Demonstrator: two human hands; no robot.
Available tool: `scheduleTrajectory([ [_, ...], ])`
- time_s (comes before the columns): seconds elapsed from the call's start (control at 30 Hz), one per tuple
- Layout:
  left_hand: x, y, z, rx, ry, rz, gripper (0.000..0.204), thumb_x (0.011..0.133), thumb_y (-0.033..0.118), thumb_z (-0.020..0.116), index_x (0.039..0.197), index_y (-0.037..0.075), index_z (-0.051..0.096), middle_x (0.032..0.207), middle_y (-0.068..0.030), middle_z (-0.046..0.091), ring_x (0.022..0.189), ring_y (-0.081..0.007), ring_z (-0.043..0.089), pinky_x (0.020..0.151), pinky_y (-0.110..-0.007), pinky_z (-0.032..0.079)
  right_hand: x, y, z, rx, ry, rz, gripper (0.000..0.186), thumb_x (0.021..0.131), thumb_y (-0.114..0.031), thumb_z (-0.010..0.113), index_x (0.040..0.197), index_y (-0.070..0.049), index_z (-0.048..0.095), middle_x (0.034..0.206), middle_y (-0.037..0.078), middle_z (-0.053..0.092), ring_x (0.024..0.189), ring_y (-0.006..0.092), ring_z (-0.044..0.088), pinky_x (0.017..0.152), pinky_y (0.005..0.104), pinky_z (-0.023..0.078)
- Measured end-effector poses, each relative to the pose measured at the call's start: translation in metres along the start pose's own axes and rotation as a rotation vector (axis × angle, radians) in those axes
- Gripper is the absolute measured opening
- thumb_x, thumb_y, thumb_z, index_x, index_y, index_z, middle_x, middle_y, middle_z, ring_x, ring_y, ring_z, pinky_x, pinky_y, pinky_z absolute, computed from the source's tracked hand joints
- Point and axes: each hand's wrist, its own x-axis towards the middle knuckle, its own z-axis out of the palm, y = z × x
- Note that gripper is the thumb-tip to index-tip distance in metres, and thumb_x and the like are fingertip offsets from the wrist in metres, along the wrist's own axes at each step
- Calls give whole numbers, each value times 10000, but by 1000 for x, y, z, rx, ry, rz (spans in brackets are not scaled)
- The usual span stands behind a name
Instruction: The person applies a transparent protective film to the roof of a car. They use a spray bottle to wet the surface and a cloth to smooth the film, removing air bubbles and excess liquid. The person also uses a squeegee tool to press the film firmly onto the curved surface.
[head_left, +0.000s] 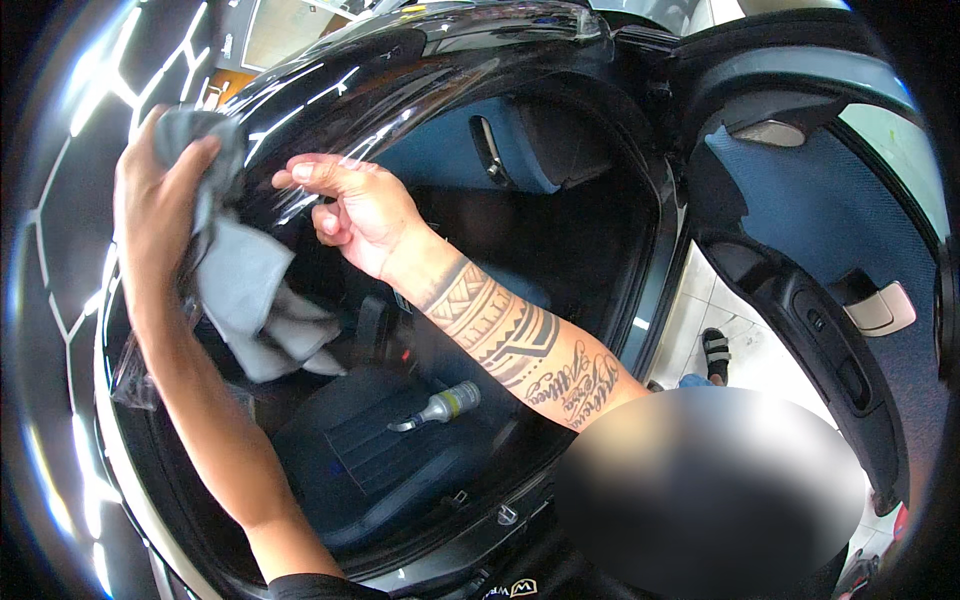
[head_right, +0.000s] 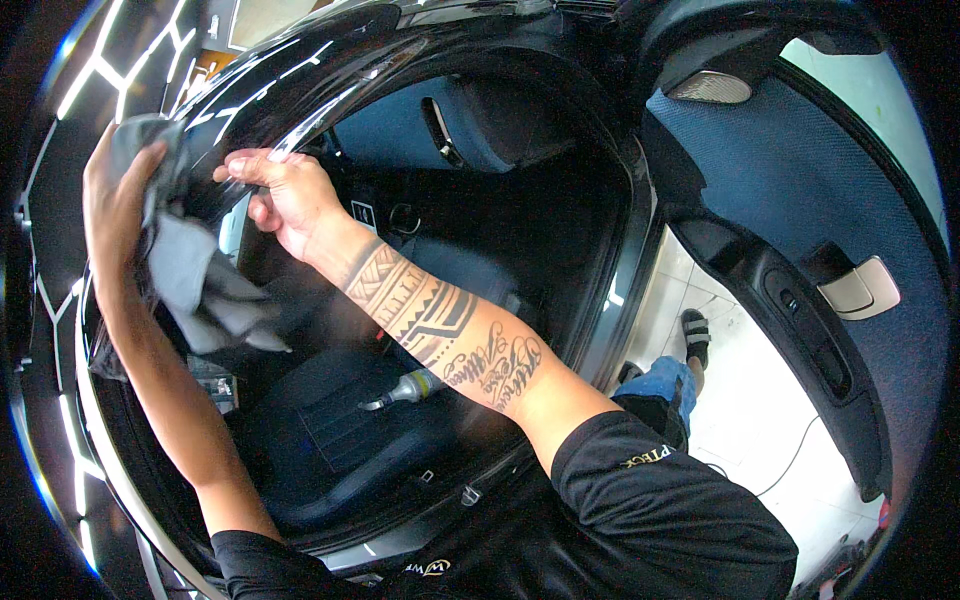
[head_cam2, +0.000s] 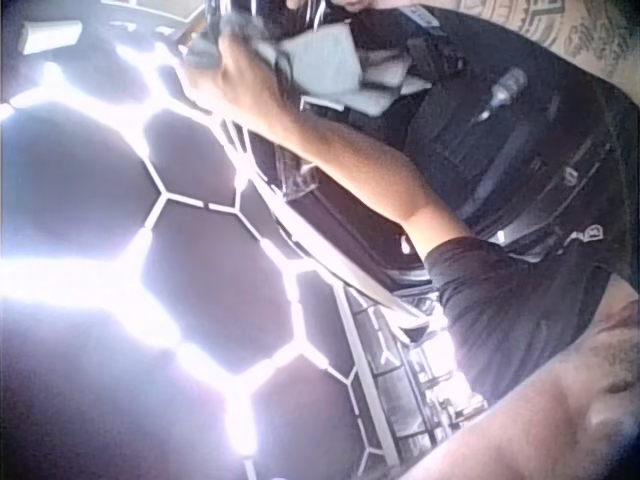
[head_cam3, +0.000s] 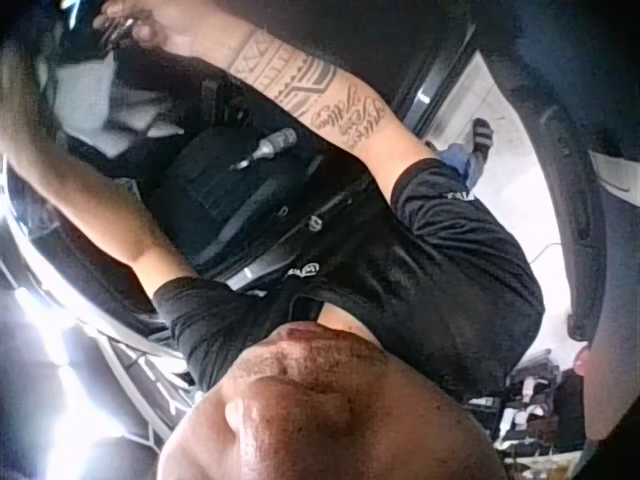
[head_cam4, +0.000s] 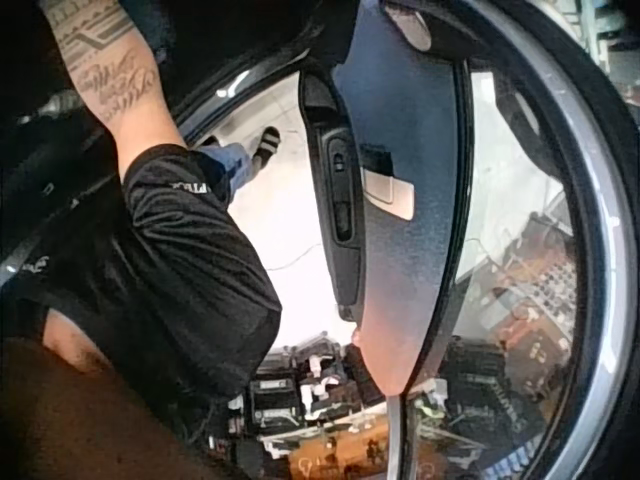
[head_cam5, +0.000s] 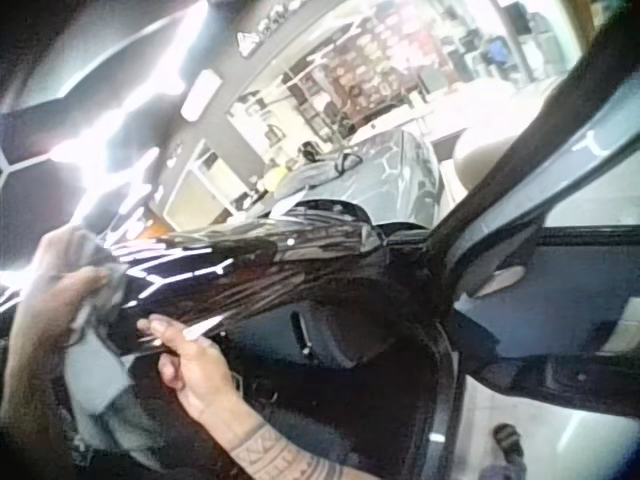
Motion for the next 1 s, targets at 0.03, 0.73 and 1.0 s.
scheduleTrajectory([
  [0.03, 10, 7, 9, 29, -25, 50, 442, 792, 233, 644, 1101, -74, 571, 917, -209, 645, 846, -282, 616, 796, -341, 462, 1, 3, 2, -3, 22, -13, 173, 855, -133, 633, 1001, -44, 609, 923, 88, 674, 483, 88, 511, 414, 200, 404],
  [0.73, 34, 27, 48, -70, -56, 138, 429, 752, 247, 651, 1016, -83, 576, 849, -212, 642, 797, -284, 625, 770, -358, 461, -2, -45, -15, 98, 124, -63, 79, 834, -145, 632, 865, -79, 601, 811, 54, 649, 472, 53, 406, 398, 184, 319],
  [1.0, 44, 50, 66, -130, -132, 292, 502, 762, 243, 661, 1140, -69, 555, 910, -148, 639, 855, -220, 600, 817, -324, 453, 0, -39, -23, 60, 121, -95, 89, 825, -122, 637, 878, -51, 631, 806, 88, 658, 461, 64, 462, 361, 175, 339],
])
